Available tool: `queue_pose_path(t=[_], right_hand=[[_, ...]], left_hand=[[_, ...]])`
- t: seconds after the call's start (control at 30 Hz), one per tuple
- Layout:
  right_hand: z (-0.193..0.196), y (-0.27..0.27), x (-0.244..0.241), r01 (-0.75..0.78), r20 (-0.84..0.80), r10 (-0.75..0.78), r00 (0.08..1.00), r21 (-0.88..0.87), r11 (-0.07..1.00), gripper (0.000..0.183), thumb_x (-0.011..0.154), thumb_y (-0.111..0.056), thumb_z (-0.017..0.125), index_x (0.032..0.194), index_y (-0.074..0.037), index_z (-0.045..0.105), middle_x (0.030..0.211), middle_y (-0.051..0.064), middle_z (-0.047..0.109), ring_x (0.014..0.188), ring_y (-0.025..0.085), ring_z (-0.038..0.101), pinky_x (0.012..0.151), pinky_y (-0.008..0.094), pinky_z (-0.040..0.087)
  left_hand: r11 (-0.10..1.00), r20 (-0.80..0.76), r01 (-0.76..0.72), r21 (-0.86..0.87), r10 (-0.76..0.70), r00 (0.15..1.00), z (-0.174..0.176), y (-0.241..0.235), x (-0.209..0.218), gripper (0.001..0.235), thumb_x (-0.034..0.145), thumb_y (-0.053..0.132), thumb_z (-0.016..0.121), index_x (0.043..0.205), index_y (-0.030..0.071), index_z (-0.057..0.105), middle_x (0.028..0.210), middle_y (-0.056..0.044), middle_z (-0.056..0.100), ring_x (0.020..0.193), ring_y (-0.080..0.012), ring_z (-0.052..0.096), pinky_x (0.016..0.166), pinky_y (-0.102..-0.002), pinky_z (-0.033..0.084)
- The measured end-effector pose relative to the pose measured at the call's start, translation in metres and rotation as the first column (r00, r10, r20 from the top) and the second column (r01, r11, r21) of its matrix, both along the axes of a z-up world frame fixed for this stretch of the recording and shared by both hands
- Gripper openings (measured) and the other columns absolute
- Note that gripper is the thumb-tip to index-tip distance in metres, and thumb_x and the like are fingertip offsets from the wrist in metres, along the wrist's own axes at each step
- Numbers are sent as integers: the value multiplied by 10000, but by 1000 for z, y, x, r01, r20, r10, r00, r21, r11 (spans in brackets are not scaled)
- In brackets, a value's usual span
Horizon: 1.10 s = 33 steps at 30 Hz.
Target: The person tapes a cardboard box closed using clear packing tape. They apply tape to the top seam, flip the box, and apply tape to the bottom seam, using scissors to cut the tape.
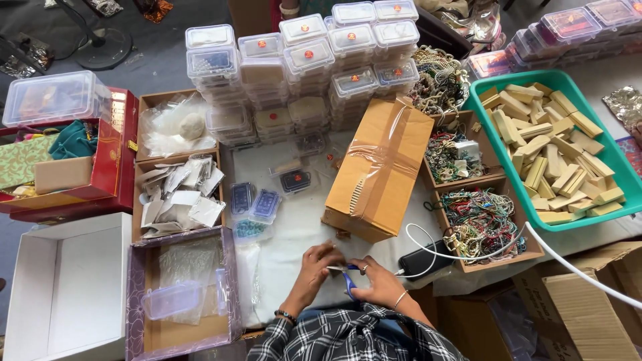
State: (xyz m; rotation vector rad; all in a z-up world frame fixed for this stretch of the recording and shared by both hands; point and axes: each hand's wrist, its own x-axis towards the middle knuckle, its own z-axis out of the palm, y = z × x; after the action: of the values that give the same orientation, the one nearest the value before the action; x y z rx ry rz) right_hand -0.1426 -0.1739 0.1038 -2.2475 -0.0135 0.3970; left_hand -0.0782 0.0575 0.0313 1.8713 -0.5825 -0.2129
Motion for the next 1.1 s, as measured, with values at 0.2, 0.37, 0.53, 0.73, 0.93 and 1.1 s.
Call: queue_pose_path(t=[0.2, 0.37, 0.53, 0.73, 0.93, 1.1], right_hand=[[14, -14, -5, -1, -15, 2, 1000, 43, 999, 680, 733, -422, 762, 1339, -162, 596, 1141, 91, 617, 1038, 257, 670, 922, 369, 535], [-39, -113, -68, -99, -112, 108, 988, 85, 991, 613, 767, -266, 790, 1346, -157, 621, 1197, 105, 766, 1072, 234, 750, 962, 359, 574], [-43, -249, -108, 415, -263, -482, 836, -273, 868, 438, 773, -318, 814, 1146, -135, 675, 933, 99, 827, 822, 263, 810, 796, 414, 656], [-25, -322, -24, 450, 44, -638, 769, -746, 491, 297, 868, -433, 753, 1007, -174, 795, 921, 150, 801, 912, 360, 763, 838, 479, 610], [-77, -354, 45, 340, 71, -470, 880, -786, 516, 297, 814, -425, 795, 974, -175, 813, 980, 156, 772, 955, 363, 753, 851, 477, 612], [-147, -411, 84, 198, -53, -395, 917, -799, 568, 299, 779, -386, 842, 947, -139, 822, 1010, 173, 757, 987, 375, 742, 861, 476, 612]], left_hand=[[999, -47, -42, 5, 42, 998, -2, -2, 8, 628, 1016, 519, 396, 1522, 157, 476, 1578, -109, 465, 1499, -344, 343, 1226, -461, 241], [786, 51, -306, 538, 332, 942, 20, -31, 9, 742, 925, 459, 631, 1569, 201, 369, 1619, -64, 311, 1507, -353, 250, 1145, -522, 237], [858, 77, -480, 182, 474, 877, 66, -76, 8, 956, 875, 434, 737, 1584, 73, 206, 1647, -192, 199, 1513, -406, 236, 1187, -515, 263], [892, 31, -447, -60, 449, 893, 103, -146, 0, 1380, 671, 475, 908, 1575, 51, -44, 1599, -364, -80, 1493, -543, 39, 1168, -559, 214], [857, 65, -504, 105, 500, 863, 109, -171, 3, 1318, 625, 458, 961, 1578, 216, 83, 1568, -400, -138, 1454, -617, 67, 1108, -577, 330], [801, 143, -582, 140, 565, 812, 108, -188, -4, 1205, 639, 367, 945, 1559, 236, 178, 1567, -374, -28, 1421, -616, 196, 1076, -579, 386]])
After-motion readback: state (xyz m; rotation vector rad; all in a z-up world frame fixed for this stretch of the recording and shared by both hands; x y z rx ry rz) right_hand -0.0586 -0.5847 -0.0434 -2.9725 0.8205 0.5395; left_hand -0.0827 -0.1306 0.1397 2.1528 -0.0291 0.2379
